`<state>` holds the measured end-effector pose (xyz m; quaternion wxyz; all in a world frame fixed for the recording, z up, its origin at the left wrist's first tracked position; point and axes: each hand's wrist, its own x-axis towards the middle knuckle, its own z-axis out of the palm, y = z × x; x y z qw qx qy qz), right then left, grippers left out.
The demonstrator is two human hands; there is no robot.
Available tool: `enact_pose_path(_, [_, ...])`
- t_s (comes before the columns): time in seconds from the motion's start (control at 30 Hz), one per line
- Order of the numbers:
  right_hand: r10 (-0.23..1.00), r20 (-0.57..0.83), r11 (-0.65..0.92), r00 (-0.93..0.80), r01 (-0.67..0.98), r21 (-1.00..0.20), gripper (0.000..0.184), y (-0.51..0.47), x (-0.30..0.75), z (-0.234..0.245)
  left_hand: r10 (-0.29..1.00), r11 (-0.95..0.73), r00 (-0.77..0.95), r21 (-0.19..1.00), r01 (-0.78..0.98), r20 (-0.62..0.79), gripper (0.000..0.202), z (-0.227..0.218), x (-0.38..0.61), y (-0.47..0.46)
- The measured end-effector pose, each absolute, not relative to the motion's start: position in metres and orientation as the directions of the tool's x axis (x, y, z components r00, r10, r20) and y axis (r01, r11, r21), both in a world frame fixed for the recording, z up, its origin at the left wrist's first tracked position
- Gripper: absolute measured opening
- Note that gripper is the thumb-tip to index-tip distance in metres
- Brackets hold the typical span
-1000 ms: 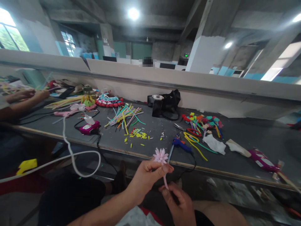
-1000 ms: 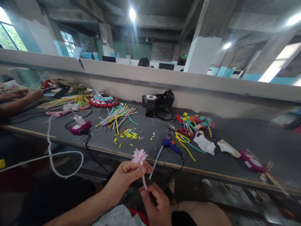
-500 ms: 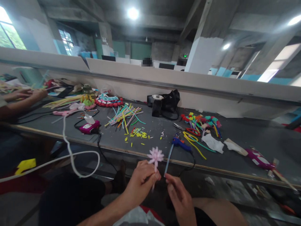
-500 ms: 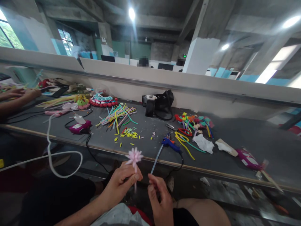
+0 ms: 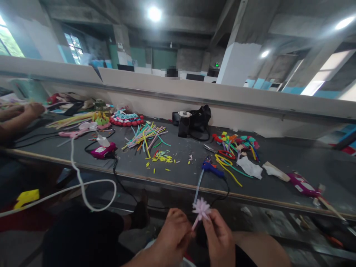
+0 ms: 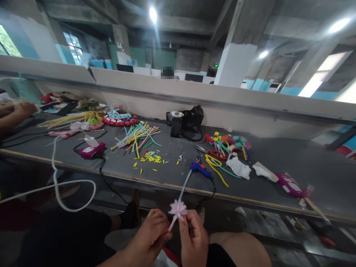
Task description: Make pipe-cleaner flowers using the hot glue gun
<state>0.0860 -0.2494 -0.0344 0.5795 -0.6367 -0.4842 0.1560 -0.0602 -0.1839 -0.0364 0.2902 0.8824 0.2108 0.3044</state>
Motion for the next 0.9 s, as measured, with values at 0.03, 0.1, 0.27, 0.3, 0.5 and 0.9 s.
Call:
enact_pose_path(0.03, [0.802,0.342,0.114,0.489,0.436,-0.892,0.026,-0.249,0.089,-0.032,0.564,-0.722,0.719,0.665,0.192,0.406,0.027,-0.038,-0.06,-0.185])
enact_pose_path(0.1, [0.823,0.329,0.106,0.464,0.443,-0.89,0.026,-0.248,0.092,-0.031,0.615,-0.671,0.681,0.717,0.187,0.398,0.031,-0.036,-0.061,-0.185])
enact_pose_path(0.27, [0.873,0.317,0.172,0.37,0.375,-0.911,0.024,-0.249,0.083,-0.05,0.704,-0.602,0.59,0.773,0.201,0.395,0.034,-0.022,-0.063,-0.179])
enact_pose_path(0.3, [0.876,0.309,0.176,0.37,0.353,-0.919,0.024,-0.249,0.081,-0.054,0.711,-0.596,0.584,0.776,0.207,0.391,0.033,-0.02,-0.063,-0.177])
enact_pose_path(0.5, [0.874,0.334,0.226,0.353,0.312,-0.923,0.029,-0.246,0.077,-0.055,0.672,-0.645,0.621,0.73,0.226,0.402,0.028,-0.022,-0.062,-0.175])
enact_pose_path(0.9, [0.738,0.167,0.006,0.654,0.242,-0.97,0.037,-0.243,0.092,-0.047,0.592,-0.678,0.747,0.687,0.261,0.301,0.032,-0.039,-0.058,-0.184])
